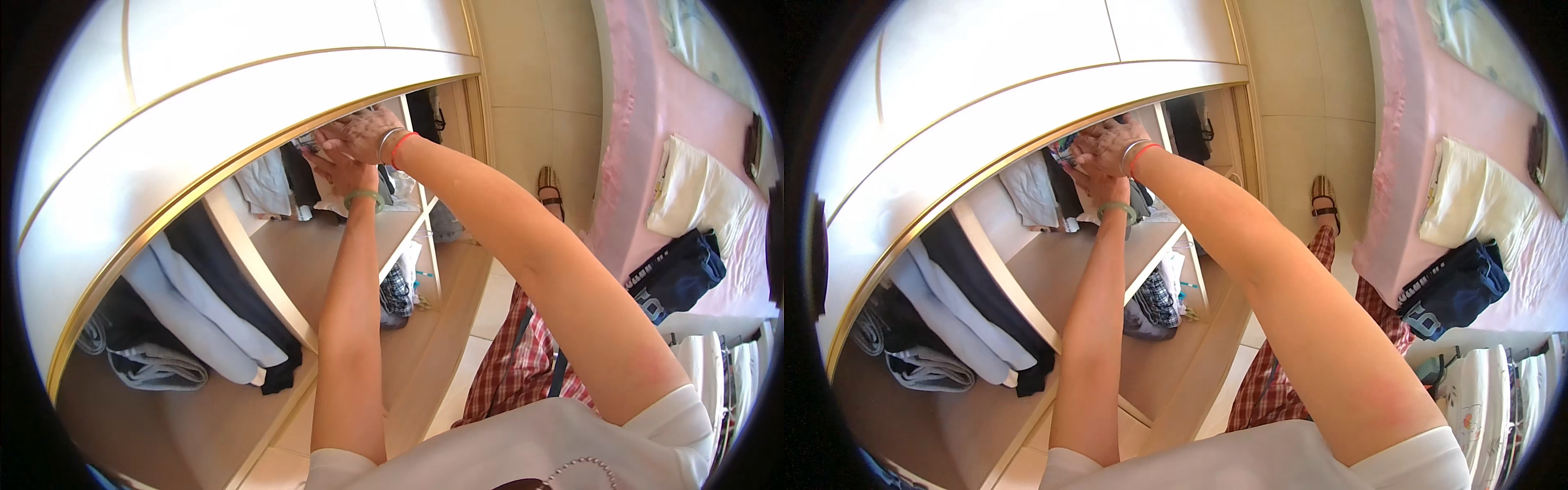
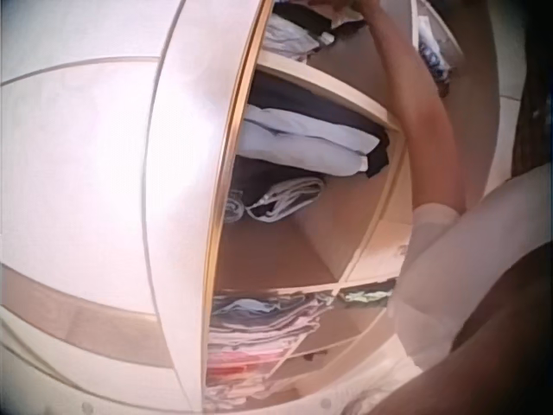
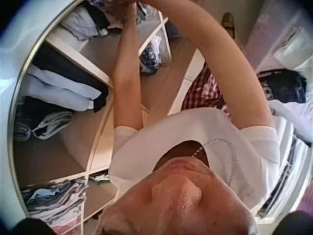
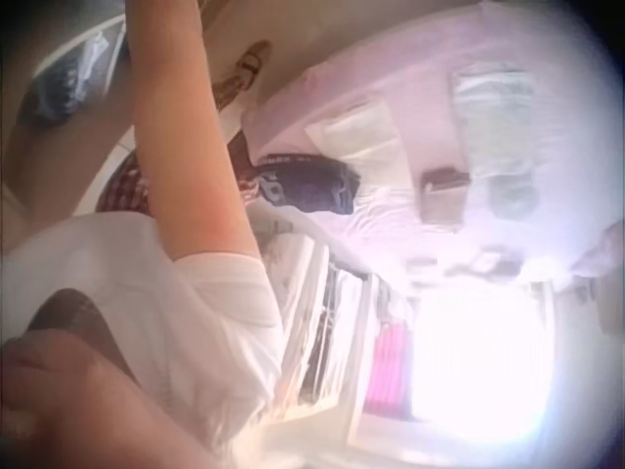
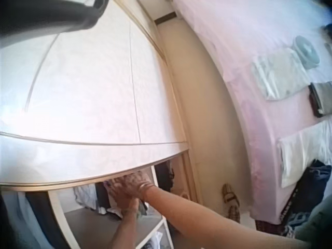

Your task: The person folds various clothing items, including pants and shirts, on a bed and places them into a wardrobe. The person also folds and stores several towels and other fabric items in the wardrobe and a nearby storage unit.

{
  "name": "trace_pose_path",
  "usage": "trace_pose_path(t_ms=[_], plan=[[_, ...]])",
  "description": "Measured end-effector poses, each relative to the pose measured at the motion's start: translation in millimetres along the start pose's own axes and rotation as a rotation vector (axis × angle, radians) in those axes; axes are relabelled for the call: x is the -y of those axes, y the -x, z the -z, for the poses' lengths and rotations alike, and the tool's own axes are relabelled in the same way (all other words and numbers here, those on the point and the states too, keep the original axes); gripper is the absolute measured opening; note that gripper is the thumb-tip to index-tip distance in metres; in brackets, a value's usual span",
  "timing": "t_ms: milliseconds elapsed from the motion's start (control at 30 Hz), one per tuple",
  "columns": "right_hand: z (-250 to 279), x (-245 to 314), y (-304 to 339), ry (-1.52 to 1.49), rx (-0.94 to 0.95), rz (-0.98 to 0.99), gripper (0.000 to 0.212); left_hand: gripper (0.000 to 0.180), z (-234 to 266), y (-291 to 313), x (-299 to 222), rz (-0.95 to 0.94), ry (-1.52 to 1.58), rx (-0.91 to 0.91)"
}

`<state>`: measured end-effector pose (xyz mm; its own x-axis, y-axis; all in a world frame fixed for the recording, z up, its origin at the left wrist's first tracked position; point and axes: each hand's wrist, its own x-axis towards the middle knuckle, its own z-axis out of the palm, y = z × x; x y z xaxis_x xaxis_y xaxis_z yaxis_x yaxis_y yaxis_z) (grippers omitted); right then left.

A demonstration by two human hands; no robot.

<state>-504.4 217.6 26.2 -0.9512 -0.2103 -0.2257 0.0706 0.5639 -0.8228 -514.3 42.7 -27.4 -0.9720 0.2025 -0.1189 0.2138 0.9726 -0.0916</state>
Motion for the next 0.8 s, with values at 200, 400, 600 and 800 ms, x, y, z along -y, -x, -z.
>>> trace_pose_path(t_ms=[200, 400, 600, 800], plan=[[-16.4, -45.0, 101.6, 0.019, -0.263, 0.107, 0.055, 0.074, 41.6, 18.0, -23.8, 0.124, 0.506, -0.104], [-44.6, -54.6, 212.6, -0.197, -0.125, -0.061, 0.053, 0.064, 3.7, 30.3, 58.8, 0.593, 0.720, -0.208], [-43.5, -92.7, 285.4, -0.245, -0.145, -0.280, 0.053, 0.059, 32.0, 21.1, -12.8, 0.468, 0.114, -0.109], [0.9, -115.7, 343.0, -0.195, -0.377, -0.325, 0.050, 0.048, 26.6, 95.3, -137.7, -0.001, 0.862, -0.105]])
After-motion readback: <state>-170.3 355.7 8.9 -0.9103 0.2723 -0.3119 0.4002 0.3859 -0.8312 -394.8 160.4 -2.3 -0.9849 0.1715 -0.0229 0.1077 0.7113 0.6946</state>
